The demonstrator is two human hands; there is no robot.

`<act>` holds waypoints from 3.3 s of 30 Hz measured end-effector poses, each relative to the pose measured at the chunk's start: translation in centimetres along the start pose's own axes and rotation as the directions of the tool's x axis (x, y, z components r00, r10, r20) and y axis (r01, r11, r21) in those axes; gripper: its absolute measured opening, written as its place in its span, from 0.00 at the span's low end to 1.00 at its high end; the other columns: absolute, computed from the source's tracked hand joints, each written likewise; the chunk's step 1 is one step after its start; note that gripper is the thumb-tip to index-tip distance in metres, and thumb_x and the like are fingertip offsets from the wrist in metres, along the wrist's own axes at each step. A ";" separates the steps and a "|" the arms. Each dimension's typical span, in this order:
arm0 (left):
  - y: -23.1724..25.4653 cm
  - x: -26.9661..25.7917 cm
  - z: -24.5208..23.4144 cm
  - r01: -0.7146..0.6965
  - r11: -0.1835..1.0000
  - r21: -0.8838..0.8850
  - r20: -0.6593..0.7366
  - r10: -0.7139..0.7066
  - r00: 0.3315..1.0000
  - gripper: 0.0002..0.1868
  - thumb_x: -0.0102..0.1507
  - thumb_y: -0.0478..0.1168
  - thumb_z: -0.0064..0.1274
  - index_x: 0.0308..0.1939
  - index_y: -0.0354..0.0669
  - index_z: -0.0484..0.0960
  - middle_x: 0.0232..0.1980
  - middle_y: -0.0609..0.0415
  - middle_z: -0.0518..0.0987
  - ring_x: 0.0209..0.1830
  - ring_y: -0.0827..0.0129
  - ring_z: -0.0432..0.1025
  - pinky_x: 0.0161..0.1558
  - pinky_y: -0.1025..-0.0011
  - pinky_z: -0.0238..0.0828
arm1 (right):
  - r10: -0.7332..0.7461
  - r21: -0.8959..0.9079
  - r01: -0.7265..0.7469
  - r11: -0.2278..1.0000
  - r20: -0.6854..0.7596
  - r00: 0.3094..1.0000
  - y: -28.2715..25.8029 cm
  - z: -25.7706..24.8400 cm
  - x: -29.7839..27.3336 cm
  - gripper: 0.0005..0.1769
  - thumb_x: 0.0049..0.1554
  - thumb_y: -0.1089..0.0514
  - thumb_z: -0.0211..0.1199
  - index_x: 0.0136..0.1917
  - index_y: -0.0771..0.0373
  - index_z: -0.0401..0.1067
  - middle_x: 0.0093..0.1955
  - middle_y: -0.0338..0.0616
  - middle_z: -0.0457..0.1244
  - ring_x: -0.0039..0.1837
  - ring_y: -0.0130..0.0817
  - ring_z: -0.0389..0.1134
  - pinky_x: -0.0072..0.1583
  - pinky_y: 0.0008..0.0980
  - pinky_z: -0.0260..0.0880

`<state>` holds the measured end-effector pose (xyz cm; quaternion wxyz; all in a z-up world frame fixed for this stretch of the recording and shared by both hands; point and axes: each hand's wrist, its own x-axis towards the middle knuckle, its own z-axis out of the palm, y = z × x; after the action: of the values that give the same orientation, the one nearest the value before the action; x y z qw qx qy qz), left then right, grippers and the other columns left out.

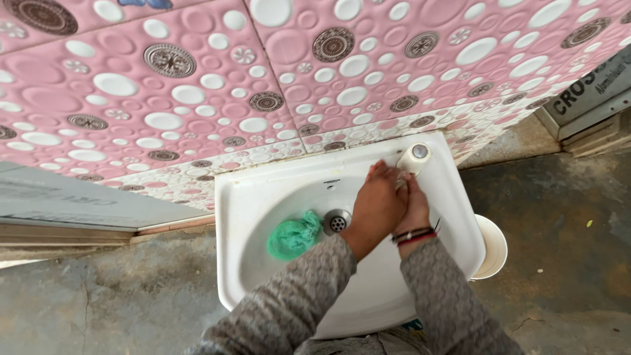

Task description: The person cleans a small white sink and the surrounding tiled wall with a sponge and cloth. The person wipes the basin, the faucet, and the decorative pink and white tiles.

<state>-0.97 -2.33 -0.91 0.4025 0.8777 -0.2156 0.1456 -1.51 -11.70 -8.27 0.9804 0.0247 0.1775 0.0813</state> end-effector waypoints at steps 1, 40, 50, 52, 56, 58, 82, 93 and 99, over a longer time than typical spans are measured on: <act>0.0 0.2 -0.1 0.069 0.997 -0.040 0.086 -0.066 0.994 0.11 0.60 0.35 0.53 0.45 0.37 0.83 0.51 0.39 0.81 0.56 0.42 0.74 0.60 0.54 0.72 | -0.026 -0.024 0.026 0.999 0.026 0.999 -0.2 -0.6 0.4 0.29 0.70 0.42 0.44 0.66 0.71 0.66 0.66 0.55 0.64 0.69 0.47 0.64 0.74 0.42 0.61; -3.8 0.1 0.8 0.618 0.708 -0.342 0.306 -0.537 0.786 0.11 0.61 0.41 0.56 0.43 0.39 0.84 0.37 0.47 0.85 0.35 0.60 0.80 0.39 0.66 0.76 | -0.147 -0.269 0.064 0.961 -0.300 0.943 2.8 2.3 -1.2 0.15 0.62 0.46 0.59 0.55 0.57 0.74 0.57 0.39 0.68 0.60 0.36 0.69 0.62 0.37 0.70; -5.9 0.0 0.2 0.654 0.161 -0.740 0.495 -0.527 0.690 0.09 0.61 0.24 0.52 0.45 0.31 0.83 0.41 0.50 0.84 0.38 0.69 0.78 0.43 0.73 0.78 | -0.130 -0.270 0.079 0.960 -0.178 0.975 -0.6 -1.3 3.5 0.13 0.64 0.47 0.62 0.51 0.58 0.67 0.51 0.44 0.70 0.53 0.37 0.70 0.55 0.38 0.72; -5.1 1.0 -1.9 0.693 0.069 -0.718 0.533 -0.586 0.610 0.08 0.63 0.29 0.51 0.45 0.33 0.82 0.38 0.51 0.83 0.35 0.67 0.77 0.39 0.73 0.76 | -0.218 -0.286 0.150 0.946 -0.223 0.950 0.9 -0.1 2.5 0.15 0.64 0.47 0.59 0.52 0.61 0.68 0.51 0.45 0.69 0.54 0.38 0.70 0.57 0.39 0.72; -4.5 2.2 -4.1 0.791 0.018 -0.611 0.546 -0.715 0.438 0.07 0.62 0.35 0.53 0.44 0.42 0.80 0.31 0.59 0.74 0.29 0.71 0.67 0.29 0.74 0.63 | -0.374 -0.321 0.270 0.908 -0.327 0.868 4.4 2.6 -2.0 0.19 0.63 0.46 0.53 0.53 0.66 0.68 0.50 0.46 0.69 0.55 0.41 0.71 0.59 0.42 0.72; -4.9 2.4 -4.4 0.818 0.034 -0.575 0.553 -0.721 0.419 0.07 0.62 0.34 0.54 0.44 0.45 0.78 0.29 0.61 0.70 0.28 0.74 0.63 0.27 0.75 0.59 | -0.393 -0.347 0.271 0.898 -0.352 0.849 5.1 2.2 -3.0 0.20 0.65 0.47 0.50 0.54 0.69 0.67 0.49 0.47 0.66 0.55 0.42 0.70 0.61 0.42 0.73; 1.0 5.6 -1.7 0.115 0.879 0.463 0.563 -0.392 0.727 0.21 0.52 0.56 0.68 0.36 0.43 0.87 0.40 0.48 0.84 0.41 0.57 0.80 0.40 0.61 0.78 | -0.016 -0.094 -0.002 0.996 -0.191 0.981 -2.4 -4.4 1.8 0.25 0.68 0.37 0.48 0.47 0.57 0.73 0.42 0.38 0.65 0.47 0.38 0.67 0.54 0.45 0.72; -0.4 4.7 -0.6 0.001 0.888 0.460 0.530 -0.275 0.802 0.16 0.57 0.51 0.64 0.36 0.43 0.87 0.41 0.46 0.84 0.41 0.57 0.81 0.41 0.63 0.78 | -0.059 -0.151 -0.021 0.988 -0.504 0.861 -1.2 2.9 -1.0 0.22 0.68 0.38 0.46 0.42 0.50 0.70 0.30 0.30 0.59 0.37 0.29 0.63 0.47 0.38 0.69; 0.7 5.2 -2.7 0.106 0.903 0.417 0.590 -0.357 0.724 0.19 0.53 0.54 0.67 0.34 0.42 0.87 0.39 0.48 0.84 0.40 0.58 0.80 0.42 0.63 0.77 | -0.128 -0.165 0.075 0.983 -0.337 0.933 -1.0 -4.4 1.7 0.24 0.67 0.35 0.50 0.37 0.50 0.65 0.24 0.29 0.51 0.29 0.24 0.54 0.36 0.28 0.60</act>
<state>2.96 -1.98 3.52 0.1518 0.9502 -0.1990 -0.1858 -1.33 -12.35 -13.00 0.9358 -0.0727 0.3418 0.0467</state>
